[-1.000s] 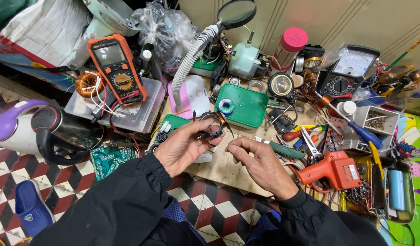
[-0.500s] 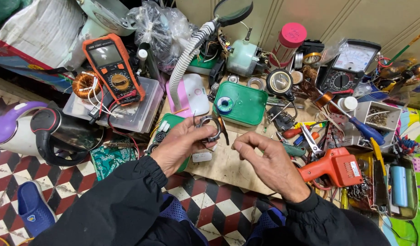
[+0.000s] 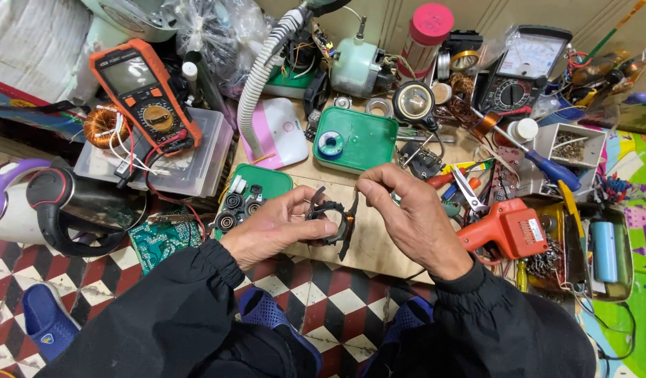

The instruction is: Inspecting and managing thin wires on a small electronic component, likely a motor coil, at a repair station.

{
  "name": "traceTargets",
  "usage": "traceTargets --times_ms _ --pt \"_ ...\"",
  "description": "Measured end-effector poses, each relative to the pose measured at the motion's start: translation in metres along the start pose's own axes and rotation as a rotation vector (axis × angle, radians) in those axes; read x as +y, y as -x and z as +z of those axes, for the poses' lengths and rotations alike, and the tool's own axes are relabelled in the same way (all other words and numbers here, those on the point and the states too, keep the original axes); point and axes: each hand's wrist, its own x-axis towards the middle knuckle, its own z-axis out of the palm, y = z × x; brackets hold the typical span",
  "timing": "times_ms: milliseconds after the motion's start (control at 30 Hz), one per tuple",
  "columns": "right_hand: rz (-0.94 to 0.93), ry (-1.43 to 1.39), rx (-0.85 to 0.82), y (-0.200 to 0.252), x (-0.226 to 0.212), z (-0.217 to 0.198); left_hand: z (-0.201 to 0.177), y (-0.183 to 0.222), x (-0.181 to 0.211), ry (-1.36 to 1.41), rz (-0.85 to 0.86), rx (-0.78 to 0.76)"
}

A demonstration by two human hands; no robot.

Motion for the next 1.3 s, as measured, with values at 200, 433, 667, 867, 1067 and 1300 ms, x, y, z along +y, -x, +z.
traceTargets --times_ms 200,433,667,867,1067,1300 --pt "0.048 0.008 0.018 -0.003 0.020 0.003 -0.001 0.002 0.006 0.031 -0.043 -0.048" --pt "0.204 0.031 -0.104 -0.002 0.041 0.011 -0.004 0.009 0.018 0.091 -0.038 -0.073" --pt "0.304 -0.025 -0.205 0.000 0.032 0.022 -0.019 0.001 0.018 0.435 -0.011 0.046" --pt "0.226 -0.073 -0.199 0.002 0.025 0.023 -0.016 0.002 0.020 0.606 -0.017 0.138" --pt "0.154 -0.078 -0.186 0.004 0.018 0.020 -0.012 0.002 0.023 0.596 0.004 0.193" --pt "0.151 -0.109 -0.128 0.008 0.011 0.012 -0.005 0.006 0.025 0.463 0.053 0.226"
